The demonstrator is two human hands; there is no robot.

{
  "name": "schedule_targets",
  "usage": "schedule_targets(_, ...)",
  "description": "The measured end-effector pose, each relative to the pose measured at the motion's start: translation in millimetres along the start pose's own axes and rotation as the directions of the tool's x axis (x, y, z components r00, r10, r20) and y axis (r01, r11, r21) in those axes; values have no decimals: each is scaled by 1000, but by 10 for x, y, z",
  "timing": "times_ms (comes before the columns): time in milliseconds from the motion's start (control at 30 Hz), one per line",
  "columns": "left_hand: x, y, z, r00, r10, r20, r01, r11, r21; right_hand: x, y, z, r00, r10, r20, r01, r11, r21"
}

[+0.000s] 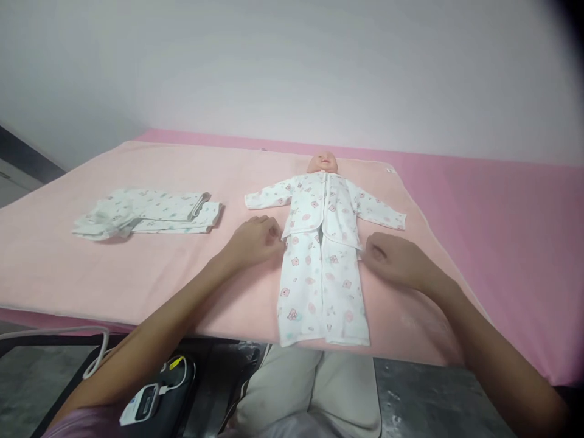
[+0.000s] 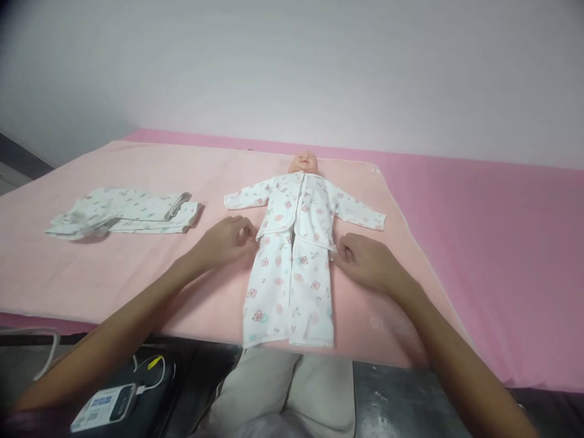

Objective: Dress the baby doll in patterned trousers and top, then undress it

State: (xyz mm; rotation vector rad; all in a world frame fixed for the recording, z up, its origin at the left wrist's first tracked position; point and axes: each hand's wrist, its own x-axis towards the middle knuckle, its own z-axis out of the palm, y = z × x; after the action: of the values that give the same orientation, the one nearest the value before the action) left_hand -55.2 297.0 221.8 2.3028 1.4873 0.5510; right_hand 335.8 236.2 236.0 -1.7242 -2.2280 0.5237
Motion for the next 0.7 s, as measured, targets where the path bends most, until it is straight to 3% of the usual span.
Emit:
schedule_targets(67, 157, 103, -148, 999, 29, -43, -33, 994, -105, 130, -173, -141, 993, -31, -114, 38, 997, 64)
schedule_targets(167, 619, 306, -245, 996, 68, -51, -79, 960, -267, 571, -475, -202, 972, -65, -227, 109, 976, 188)
schedule_targets(333, 1313, 514, -197, 980, 23, 198, 41, 950, -311, 1299, -676, -43, 986, 11, -165, 11, 991, 132)
schedule_targets(500, 1391, 517, -160, 966, 53, 252, 41, 934, -354, 1435, -555, 68, 983, 60, -176, -20, 975, 220)
schedule_targets(700, 1439, 449, -131, 973, 30, 230, 62, 921, -384, 1432, -533, -29, 989, 116, -92, -83, 948, 306)
